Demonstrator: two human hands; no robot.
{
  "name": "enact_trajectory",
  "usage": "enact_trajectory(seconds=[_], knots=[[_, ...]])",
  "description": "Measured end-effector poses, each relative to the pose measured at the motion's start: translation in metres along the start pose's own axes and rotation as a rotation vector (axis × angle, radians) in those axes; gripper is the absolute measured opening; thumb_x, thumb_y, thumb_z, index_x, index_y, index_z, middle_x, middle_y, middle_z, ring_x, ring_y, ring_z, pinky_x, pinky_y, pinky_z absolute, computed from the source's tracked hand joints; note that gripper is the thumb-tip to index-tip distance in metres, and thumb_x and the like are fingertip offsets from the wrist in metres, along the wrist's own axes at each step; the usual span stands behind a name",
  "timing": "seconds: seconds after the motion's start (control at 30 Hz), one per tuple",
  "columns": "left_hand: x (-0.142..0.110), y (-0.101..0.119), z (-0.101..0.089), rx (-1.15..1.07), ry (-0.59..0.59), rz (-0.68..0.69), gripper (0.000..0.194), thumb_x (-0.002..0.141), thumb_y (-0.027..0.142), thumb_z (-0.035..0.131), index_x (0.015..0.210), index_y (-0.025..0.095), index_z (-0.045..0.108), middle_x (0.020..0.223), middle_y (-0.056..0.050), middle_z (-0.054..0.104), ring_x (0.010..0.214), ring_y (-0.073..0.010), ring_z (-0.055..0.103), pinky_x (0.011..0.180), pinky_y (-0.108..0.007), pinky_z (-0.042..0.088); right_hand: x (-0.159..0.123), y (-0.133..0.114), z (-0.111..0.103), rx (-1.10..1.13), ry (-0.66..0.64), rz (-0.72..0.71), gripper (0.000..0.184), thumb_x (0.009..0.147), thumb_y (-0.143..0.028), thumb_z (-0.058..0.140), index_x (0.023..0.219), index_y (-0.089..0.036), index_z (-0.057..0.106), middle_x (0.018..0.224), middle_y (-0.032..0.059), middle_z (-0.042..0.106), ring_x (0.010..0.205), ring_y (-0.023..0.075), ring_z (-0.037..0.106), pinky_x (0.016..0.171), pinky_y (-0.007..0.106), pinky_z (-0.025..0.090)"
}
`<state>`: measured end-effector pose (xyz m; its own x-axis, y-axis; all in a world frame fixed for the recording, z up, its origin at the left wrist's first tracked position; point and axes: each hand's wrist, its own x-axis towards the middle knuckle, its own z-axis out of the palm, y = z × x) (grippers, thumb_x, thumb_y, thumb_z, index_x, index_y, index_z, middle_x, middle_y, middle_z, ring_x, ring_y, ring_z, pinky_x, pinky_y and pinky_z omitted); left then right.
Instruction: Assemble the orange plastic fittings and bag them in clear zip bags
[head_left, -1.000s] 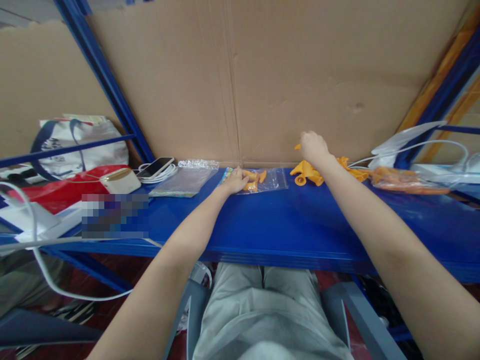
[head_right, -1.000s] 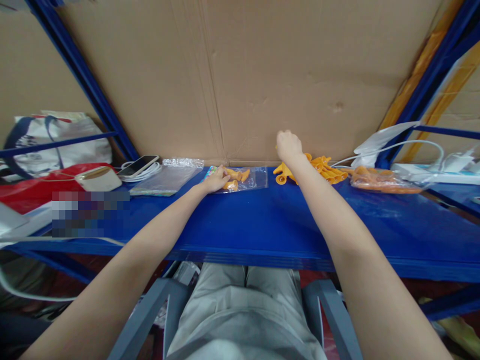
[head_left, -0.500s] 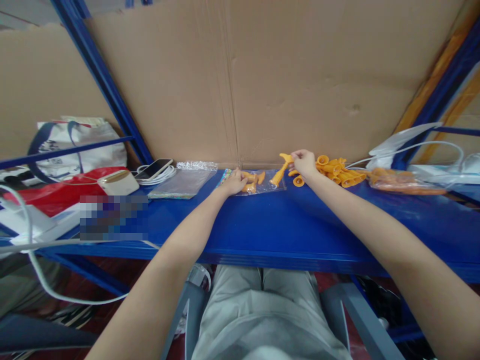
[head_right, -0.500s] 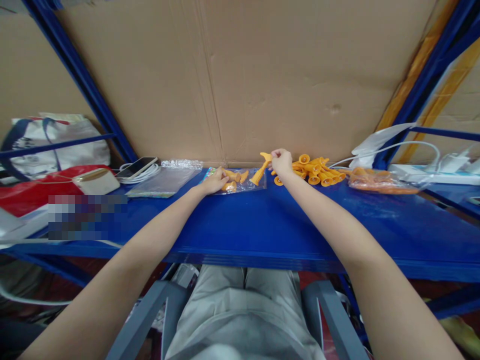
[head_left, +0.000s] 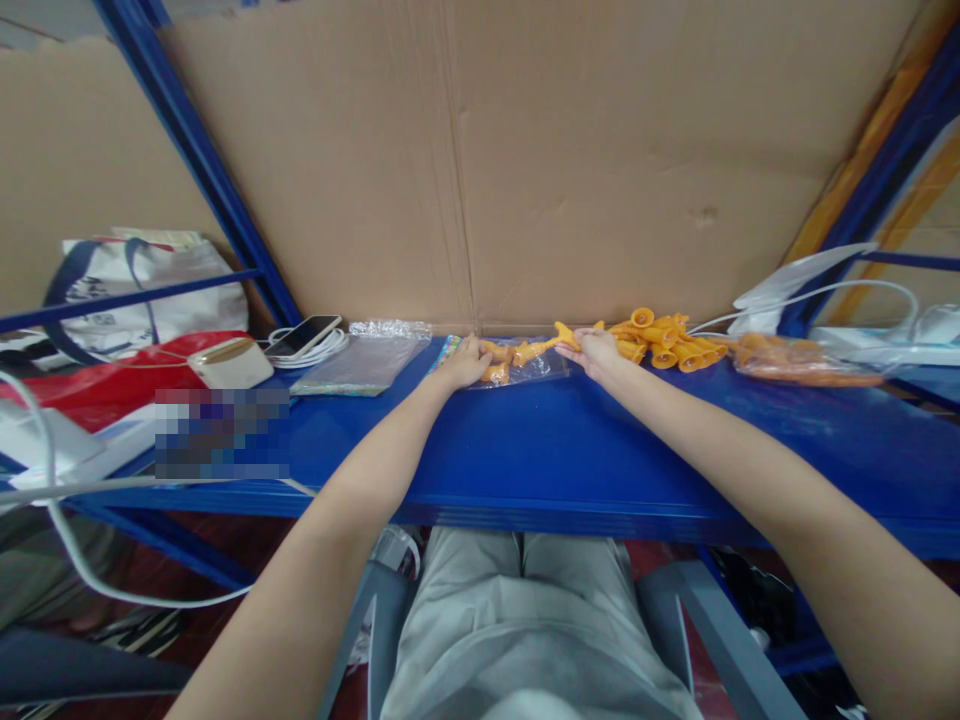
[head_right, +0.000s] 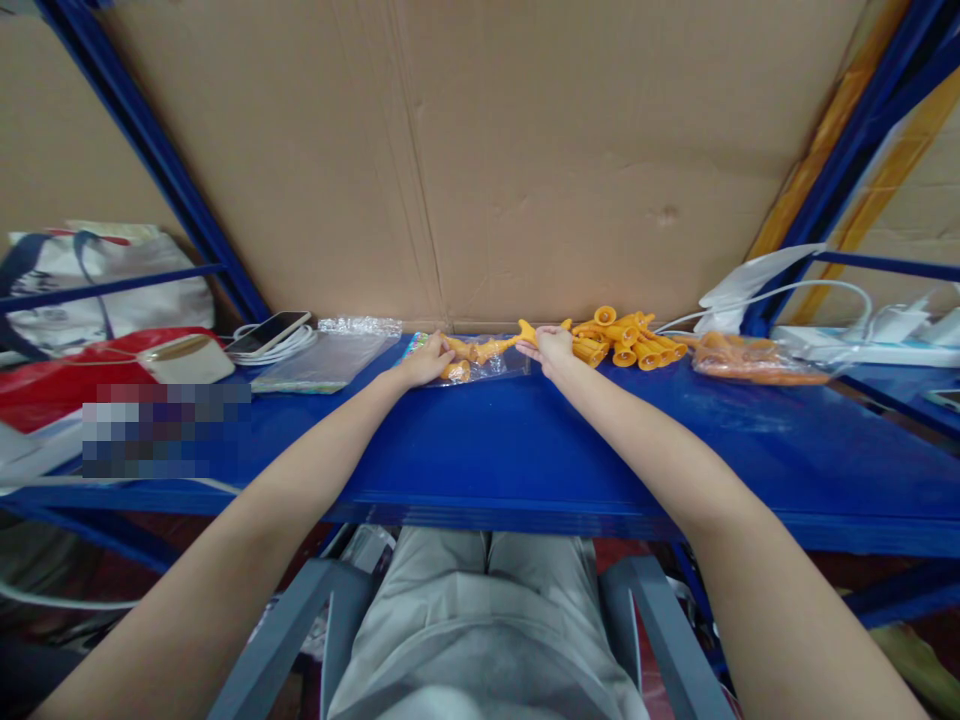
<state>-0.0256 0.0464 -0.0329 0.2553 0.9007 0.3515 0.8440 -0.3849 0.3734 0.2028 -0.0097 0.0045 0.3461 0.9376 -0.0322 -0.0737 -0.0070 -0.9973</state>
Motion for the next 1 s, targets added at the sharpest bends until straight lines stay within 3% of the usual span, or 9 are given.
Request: enact_trajectory(seconds=[0.23, 0.37, 0.47, 0.73, 0.87, 1.0], knots=[[0.001, -0.001, -0.001, 0.027, -0.064, -0.009, 0.022, 0.093, 0.035, 0.042, 0.103, 0.019, 0.054, 0.141, -0.015, 0.055, 0.143, -0.0261, 0.041, 0.118, -0.040, 0.033, -0.002, 0.005, 0.004, -0.028, -0.036, -0.057, 0.022, 0.094, -0.003, 0.039, 0.095, -0.022, 0.050, 0.097, 0.0055, 0.069, 0.088, 0.0120, 0.072, 0.074, 0.023, 0.061], [0.000, 0.001, -0.002, 0.034, -0.067, -0.016, 0.028, 0.096, 0.037, 0.039, 0.108, 0.017, 0.054, 0.151, -0.016, 0.047, 0.148, -0.0248, 0.032, 0.121, -0.039, 0.026, -0.005, 0.009, 0.008, -0.002, -0.051, -0.042, 0.021, 0.094, -0.004, 0.041, 0.098, -0.023, 0.051, 0.084, 0.0013, 0.066, 0.080, 0.0110, 0.072, 0.074, 0.024, 0.061], [-0.002, 0.003, -0.004, 0.022, -0.073, -0.015, 0.031, 0.097, 0.037, 0.037, 0.110, 0.015, 0.055, 0.151, -0.018, 0.047, 0.147, -0.0245, 0.034, 0.120, -0.037, 0.028, -0.009, 0.010, 0.009, 0.036, -0.079, 0.002, 0.019, 0.097, -0.005, 0.039, 0.098, -0.022, 0.049, 0.076, -0.0013, 0.062, 0.071, 0.0086, 0.069, 0.073, 0.023, 0.060], [-0.003, 0.005, -0.006, 0.019, -0.067, -0.074, 0.040, 0.100, 0.040, 0.033, 0.124, 0.015, 0.054, 0.160, -0.015, 0.034, 0.151, -0.0238, 0.026, 0.122, -0.040, 0.021, -0.006, 0.011, 0.001, -0.188, -0.218, 0.019, 0.012, 0.095, -0.010, 0.049, 0.086, -0.017, 0.054, 0.061, -0.0017, 0.058, 0.049, 0.0076, 0.050, 0.060, 0.020, 0.052], [-0.002, 0.005, -0.005, -0.018, -0.015, -0.119, 0.038, 0.100, 0.039, 0.034, 0.124, 0.019, 0.055, 0.158, -0.013, 0.038, 0.150, -0.0291, 0.027, 0.120, -0.052, 0.023, -0.006, 0.011, 0.003, -0.100, -0.199, 0.016, 0.020, 0.096, -0.006, 0.042, 0.087, -0.017, 0.056, 0.062, -0.0004, 0.060, 0.051, 0.0073, 0.050, 0.058, 0.018, 0.049], [0.001, 0.004, -0.004, -0.081, 0.034, -0.065, 0.034, 0.099, 0.033, 0.034, 0.115, 0.017, 0.058, 0.140, -0.015, 0.057, 0.139, -0.0284, 0.045, 0.117, -0.045, 0.032, -0.012, 0.011, 0.010, 0.031, -0.209, 0.076, 0.027, 0.095, 0.000, 0.037, 0.084, -0.018, 0.053, 0.058, -0.0021, 0.058, 0.051, 0.0070, 0.055, 0.056, 0.016, 0.051]])
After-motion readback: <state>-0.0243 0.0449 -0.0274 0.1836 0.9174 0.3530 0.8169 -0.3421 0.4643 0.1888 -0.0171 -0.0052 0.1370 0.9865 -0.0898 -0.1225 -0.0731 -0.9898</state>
